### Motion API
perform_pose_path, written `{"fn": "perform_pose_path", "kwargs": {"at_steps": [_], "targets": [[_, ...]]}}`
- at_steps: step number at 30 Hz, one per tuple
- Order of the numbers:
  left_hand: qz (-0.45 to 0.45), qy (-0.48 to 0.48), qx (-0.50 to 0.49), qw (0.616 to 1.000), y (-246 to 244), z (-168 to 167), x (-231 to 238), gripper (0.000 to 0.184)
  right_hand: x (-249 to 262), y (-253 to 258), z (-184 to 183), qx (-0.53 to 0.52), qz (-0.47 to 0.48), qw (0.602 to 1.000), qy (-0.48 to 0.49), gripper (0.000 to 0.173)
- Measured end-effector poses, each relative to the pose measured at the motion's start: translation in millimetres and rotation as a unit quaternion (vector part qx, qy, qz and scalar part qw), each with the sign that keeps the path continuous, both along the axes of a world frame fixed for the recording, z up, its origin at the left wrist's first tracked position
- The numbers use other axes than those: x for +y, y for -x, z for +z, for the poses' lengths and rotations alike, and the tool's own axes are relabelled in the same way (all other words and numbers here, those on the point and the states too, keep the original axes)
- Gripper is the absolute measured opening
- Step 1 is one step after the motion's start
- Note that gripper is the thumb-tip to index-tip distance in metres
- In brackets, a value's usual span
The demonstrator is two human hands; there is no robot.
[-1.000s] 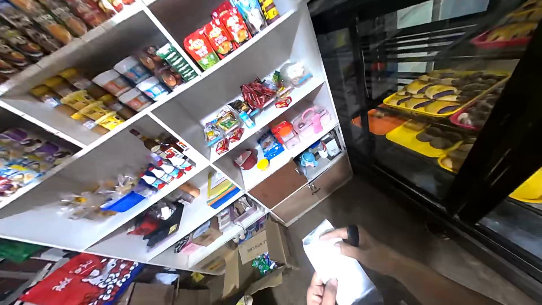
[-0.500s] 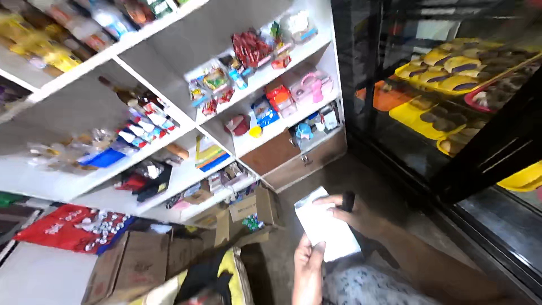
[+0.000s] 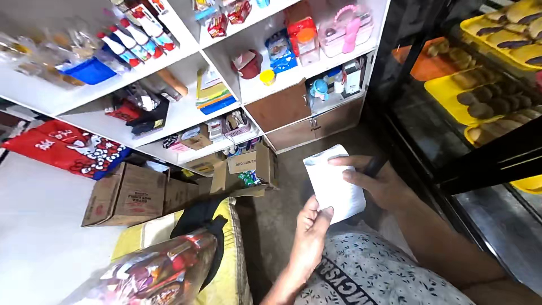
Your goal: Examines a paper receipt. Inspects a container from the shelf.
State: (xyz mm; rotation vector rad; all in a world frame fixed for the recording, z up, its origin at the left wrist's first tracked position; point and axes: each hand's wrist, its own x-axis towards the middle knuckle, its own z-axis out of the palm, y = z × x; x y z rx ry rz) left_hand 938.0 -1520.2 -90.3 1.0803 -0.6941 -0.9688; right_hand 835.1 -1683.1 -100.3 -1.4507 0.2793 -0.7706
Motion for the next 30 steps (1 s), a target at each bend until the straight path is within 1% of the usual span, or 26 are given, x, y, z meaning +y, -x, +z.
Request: {"fn": "perform_pose_path", "kwargs": {"at_steps": [9, 22, 30], "targets": [[-0.003, 0.01, -0.005, 1.0, -9.4, -1.8, 9.2, 0.027, 10.6, -5.5, 4.0, 0.026, -0.005, 1.0, -0.006, 0.028], [-0.008, 0.013, 0.004, 1.0, -15.5, -0.5, 21.5, 0.028, 24.0, -9.6, 2.3, 0.018, 0.005, 1.0, -0.006, 0.029], [0.009, 0.008, 0.008, 1.0, -16.5, -1.3, 26.7, 0.028, 30.8, -11.3, 2.7, 0.015, 0.01, 1.0, -0.017, 0.028]]}}
